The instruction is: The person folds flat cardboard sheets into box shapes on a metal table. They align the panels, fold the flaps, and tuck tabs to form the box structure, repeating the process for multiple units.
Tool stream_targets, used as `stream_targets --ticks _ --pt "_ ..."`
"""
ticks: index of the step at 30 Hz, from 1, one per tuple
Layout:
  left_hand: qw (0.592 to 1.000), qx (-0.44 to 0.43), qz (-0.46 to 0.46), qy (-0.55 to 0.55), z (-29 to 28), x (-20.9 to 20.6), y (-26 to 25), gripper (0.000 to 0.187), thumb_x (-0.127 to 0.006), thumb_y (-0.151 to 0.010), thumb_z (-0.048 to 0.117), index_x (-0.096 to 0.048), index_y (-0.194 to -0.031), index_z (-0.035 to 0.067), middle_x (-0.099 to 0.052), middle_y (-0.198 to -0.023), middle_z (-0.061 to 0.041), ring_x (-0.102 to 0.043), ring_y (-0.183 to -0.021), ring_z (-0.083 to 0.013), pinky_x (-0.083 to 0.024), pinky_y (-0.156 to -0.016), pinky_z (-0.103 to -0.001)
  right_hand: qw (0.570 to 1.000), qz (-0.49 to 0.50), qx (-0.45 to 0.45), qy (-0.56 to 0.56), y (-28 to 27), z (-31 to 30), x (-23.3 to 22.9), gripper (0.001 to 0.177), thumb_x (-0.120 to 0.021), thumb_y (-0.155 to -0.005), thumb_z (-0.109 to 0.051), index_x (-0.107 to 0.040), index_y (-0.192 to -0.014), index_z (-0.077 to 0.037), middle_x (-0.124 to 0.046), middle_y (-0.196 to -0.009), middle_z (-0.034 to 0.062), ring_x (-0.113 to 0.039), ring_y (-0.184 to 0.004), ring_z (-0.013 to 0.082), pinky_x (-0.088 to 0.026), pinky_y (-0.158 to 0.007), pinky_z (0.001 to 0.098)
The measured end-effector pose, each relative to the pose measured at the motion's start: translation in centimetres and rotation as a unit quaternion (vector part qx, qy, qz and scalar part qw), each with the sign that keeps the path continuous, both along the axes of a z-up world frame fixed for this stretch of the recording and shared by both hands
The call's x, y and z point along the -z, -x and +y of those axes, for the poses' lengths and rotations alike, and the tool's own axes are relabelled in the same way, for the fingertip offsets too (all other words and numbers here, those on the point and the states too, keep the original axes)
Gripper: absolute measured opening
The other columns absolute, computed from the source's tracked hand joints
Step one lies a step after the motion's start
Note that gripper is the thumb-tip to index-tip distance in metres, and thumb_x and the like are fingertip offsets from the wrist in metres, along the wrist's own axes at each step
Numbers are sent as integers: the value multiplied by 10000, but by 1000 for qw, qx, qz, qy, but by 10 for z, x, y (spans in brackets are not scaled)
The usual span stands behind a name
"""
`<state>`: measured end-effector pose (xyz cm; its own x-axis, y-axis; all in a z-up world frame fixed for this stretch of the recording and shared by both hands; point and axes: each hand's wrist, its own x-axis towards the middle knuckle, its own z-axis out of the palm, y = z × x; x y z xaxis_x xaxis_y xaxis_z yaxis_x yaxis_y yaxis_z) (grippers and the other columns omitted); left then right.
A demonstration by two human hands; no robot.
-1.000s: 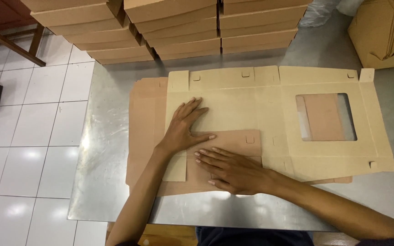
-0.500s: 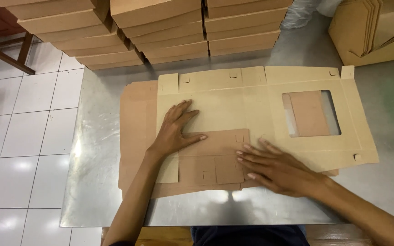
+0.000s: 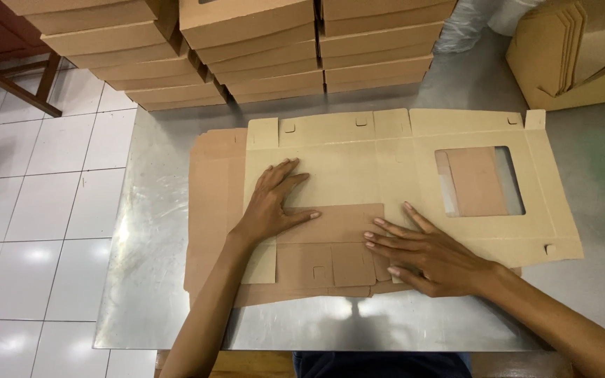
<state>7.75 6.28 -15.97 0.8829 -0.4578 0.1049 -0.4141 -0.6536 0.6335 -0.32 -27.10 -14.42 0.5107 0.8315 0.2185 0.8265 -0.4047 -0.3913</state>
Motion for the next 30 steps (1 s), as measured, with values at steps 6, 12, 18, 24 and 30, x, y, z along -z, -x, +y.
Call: stream_targets --ticks 6,12,18,24,30 --pt "1000 -4 0 3 0 3 -2 752 -905 -744 407 -608 -1371 116 -461 -1531 -194 -359 -1474 -406 -162 -1239 -621 1000 -10 -26 3 -16 39 8 500 -493 -1025 -366 -489 -1484 -169 -491 -1543 14 -345 -1464 269 -19 -1205 608" --pt "1000 -4 -14 4 4 14 -4 732 -922 -737 357 -617 -1360 124 -479 -1517 -179 -376 -1465 -399 -185 -1233 -622 998 -31 -56 10 -31 87 17 467 -437 -1047 -372 -532 -1436 -131 -521 -1515 56 -376 -1457 288 -122 -1190 614" --pt "1000 0 -23 -10 11 23 -11 736 -918 -724 343 -617 -1369 157 -493 -1515 -153 -391 -1464 -377 -203 -1235 -602 992 -111 -37 52 -30 121 19 469 -434 -1055 -438 -621 -1338 -114 -627 -1383 92 -472 -1366 305 -335 -1032 531" --pt "1000 -1 -17 1 12 17 -12 714 -912 -731 342 -629 -1356 144 -502 -1511 -161 -402 -1456 -386 -212 -1232 -603 988 -152 -23 16 -34 146 42 487 -402 -1062 -456 -647 -1290 -102 -662 -1255 78 -530 -1195 305 -346 -919 465" --pt "1000 -2 -13 14 7 4 -9 706 -911 -725 323 -632 -1347 135 -509 -1501 -178 -410 -1448 -398 -218 -1227 -615 994 -86 -20 72 -22 131 26 545 -348 -1061 -423 -457 -1483 -96 -545 -1408 109 -460 -1219 341 -310 -905 489"
